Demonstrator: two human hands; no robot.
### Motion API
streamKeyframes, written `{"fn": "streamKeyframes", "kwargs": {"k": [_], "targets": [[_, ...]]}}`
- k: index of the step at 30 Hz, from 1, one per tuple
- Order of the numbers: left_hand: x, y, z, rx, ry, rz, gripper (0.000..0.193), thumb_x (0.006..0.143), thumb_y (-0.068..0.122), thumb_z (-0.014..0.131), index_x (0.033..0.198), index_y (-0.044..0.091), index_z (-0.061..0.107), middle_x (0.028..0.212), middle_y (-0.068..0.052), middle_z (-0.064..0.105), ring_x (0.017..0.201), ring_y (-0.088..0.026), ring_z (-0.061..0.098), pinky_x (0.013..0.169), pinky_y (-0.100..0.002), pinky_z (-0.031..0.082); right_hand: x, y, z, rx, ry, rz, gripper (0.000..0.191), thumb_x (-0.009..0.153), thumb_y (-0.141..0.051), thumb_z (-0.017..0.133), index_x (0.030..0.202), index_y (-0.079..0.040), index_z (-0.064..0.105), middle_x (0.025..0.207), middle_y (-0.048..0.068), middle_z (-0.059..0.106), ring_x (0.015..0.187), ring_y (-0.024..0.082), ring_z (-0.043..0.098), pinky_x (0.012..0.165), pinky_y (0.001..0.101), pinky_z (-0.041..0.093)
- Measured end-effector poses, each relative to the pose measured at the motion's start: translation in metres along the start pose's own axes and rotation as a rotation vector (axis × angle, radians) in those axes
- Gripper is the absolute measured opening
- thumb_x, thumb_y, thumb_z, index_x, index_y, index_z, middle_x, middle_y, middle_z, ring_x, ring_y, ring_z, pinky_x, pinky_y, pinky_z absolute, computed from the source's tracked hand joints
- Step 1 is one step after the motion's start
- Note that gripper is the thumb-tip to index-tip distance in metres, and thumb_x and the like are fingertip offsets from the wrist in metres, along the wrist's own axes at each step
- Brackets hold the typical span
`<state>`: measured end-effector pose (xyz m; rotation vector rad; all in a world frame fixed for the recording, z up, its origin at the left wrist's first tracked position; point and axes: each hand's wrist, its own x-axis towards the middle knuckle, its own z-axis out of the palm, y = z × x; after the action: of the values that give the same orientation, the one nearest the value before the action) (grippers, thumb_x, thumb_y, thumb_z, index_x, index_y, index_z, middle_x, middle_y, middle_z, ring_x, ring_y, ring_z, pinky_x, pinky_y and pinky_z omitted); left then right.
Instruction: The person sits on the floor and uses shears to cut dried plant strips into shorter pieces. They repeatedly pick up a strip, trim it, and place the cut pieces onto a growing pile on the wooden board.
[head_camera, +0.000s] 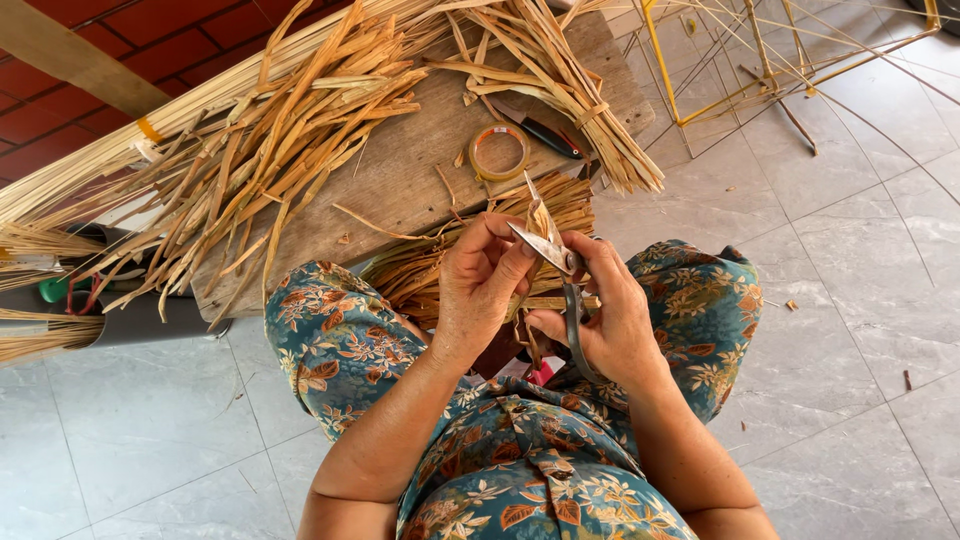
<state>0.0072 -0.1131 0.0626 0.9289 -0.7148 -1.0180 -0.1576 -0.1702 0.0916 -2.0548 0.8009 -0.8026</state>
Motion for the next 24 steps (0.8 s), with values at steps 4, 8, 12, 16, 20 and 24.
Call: {"fn": "streamKeyframes", "kwargs": {"k": [4, 8, 12, 16, 20, 24], "targets": [[0.0, 0.001, 0.0, 0.043, -0.008, 0.031, 0.011, 0.106, 0.015, 0.067, 0.107, 0.006, 0.062, 0.089, 0.003, 0.061, 0.071, -0.002, 0.053, 0.059, -0.017, 0.045, 0.001, -0.003, 0.002, -0.004, 0.017, 0.032, 0.085, 0.073, -0.049, 0.088, 0.136, 0.0, 0.057, 0.11, 0.01, 0.066, 0.092, 0.017, 0.063, 0.083, 0.0299, 0.054], [0.001, 0.001, 0.0, 0.025, -0.007, -0.003, 0.012, 0.105, 0.017, 0.066, 0.108, 0.007, 0.061, 0.085, 0.002, 0.061, 0.066, -0.002, 0.054, 0.058, -0.016, 0.045, 0.001, 0.0, 0.009, 0.006, 0.055, 0.084, 0.083, 0.071, -0.049, 0.089, 0.132, 0.0, 0.06, 0.093, 0.008, 0.066, 0.079, 0.015, 0.061, 0.072, 0.0283, 0.052], [0.002, 0.003, 0.001, 0.018, -0.006, -0.028, 0.013, 0.106, 0.018, 0.066, 0.107, 0.007, 0.06, 0.084, 0.002, 0.061, 0.065, -0.002, 0.054, 0.057, -0.017, 0.044, -0.003, 0.004, 0.009, -0.057, 0.068, 0.117, 0.076, 0.069, -0.046, 0.091, 0.127, -0.003, 0.066, 0.08, 0.004, 0.067, 0.069, 0.01, 0.061, 0.065, 0.0254, 0.052], [0.003, 0.005, 0.003, 0.027, -0.014, -0.043, 0.014, 0.106, 0.02, 0.065, 0.106, 0.007, 0.059, 0.084, 0.002, 0.061, 0.064, -0.003, 0.055, 0.056, -0.017, 0.045, -0.006, 0.012, 0.013, -0.031, 0.093, 0.104, 0.07, 0.073, -0.042, 0.09, 0.128, -0.005, 0.067, 0.081, 0.001, 0.072, 0.072, 0.003, 0.063, 0.068, 0.0209, 0.053], [0.004, 0.003, 0.002, 0.052, -0.018, -0.054, 0.013, 0.105, 0.019, 0.066, 0.106, 0.008, 0.059, 0.083, 0.002, 0.06, 0.064, -0.003, 0.055, 0.056, -0.017, 0.045, -0.012, 0.023, 0.018, 0.069, 0.097, 0.185, 0.068, 0.074, -0.04, 0.089, 0.129, -0.005, 0.068, 0.078, -0.001, 0.07, 0.07, 0.001, 0.055, 0.063, 0.0189, 0.05], [0.004, -0.004, 0.004, 0.078, -0.062, -0.027, 0.013, 0.107, 0.018, 0.066, 0.105, 0.007, 0.06, 0.084, 0.003, 0.06, 0.069, -0.002, 0.054, 0.06, -0.018, 0.045, -0.017, 0.033, 0.021, 0.271, 0.095, 0.257, 0.063, 0.076, -0.04, 0.087, 0.126, -0.004, 0.071, 0.076, -0.004, 0.063, 0.068, -0.001, 0.051, 0.057, 0.0166, 0.043]]}}
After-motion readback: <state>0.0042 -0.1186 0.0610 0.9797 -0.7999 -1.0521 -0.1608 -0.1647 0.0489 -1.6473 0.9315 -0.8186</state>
